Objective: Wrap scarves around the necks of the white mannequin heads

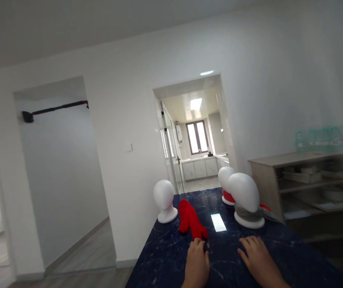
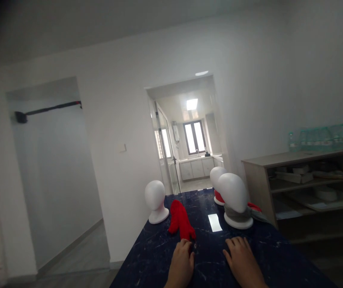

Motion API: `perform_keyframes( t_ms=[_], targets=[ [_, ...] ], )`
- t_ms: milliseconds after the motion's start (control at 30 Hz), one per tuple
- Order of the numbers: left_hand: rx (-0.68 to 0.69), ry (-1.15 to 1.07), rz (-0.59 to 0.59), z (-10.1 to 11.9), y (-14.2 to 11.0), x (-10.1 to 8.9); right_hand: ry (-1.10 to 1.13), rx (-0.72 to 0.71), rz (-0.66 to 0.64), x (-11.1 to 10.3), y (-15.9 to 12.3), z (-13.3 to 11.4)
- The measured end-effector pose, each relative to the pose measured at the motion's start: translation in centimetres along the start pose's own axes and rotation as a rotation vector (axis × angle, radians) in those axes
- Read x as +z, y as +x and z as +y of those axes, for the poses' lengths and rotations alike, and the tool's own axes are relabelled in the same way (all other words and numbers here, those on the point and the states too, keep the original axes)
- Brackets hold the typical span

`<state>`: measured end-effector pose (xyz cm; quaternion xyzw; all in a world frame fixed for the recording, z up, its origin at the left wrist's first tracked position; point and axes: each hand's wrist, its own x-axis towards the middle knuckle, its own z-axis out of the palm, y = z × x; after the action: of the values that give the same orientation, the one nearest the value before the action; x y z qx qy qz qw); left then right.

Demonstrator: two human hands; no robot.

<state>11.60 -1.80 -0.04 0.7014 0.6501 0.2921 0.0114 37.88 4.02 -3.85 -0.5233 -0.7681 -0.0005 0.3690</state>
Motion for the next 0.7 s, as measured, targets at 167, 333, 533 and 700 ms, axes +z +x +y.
perform_keyframes(
  t_ms=[167,333,533,700],
  targets=[
    [-0.121,0.149,0.064,-0.9,0.7,0.7,0.433,-0.038,-0.198,2.9,3.0,-7.3],
    [-0.246,0.227,0.022,-1.2,1.1,0.7,0.391,0.009,-0.207,5.2,6.3,-10.9],
    [-0.239,-0.131,0.027,-2.3,1.4,-0.3,0.517,-0.053,-0.206,4.5,3.0,-11.1],
    [-0.188,-0.486,0.050,-2.2,1.4,-0.9,0.728,-0.014,-0.436,1.2,-2.1,-13.6]
  ],
)
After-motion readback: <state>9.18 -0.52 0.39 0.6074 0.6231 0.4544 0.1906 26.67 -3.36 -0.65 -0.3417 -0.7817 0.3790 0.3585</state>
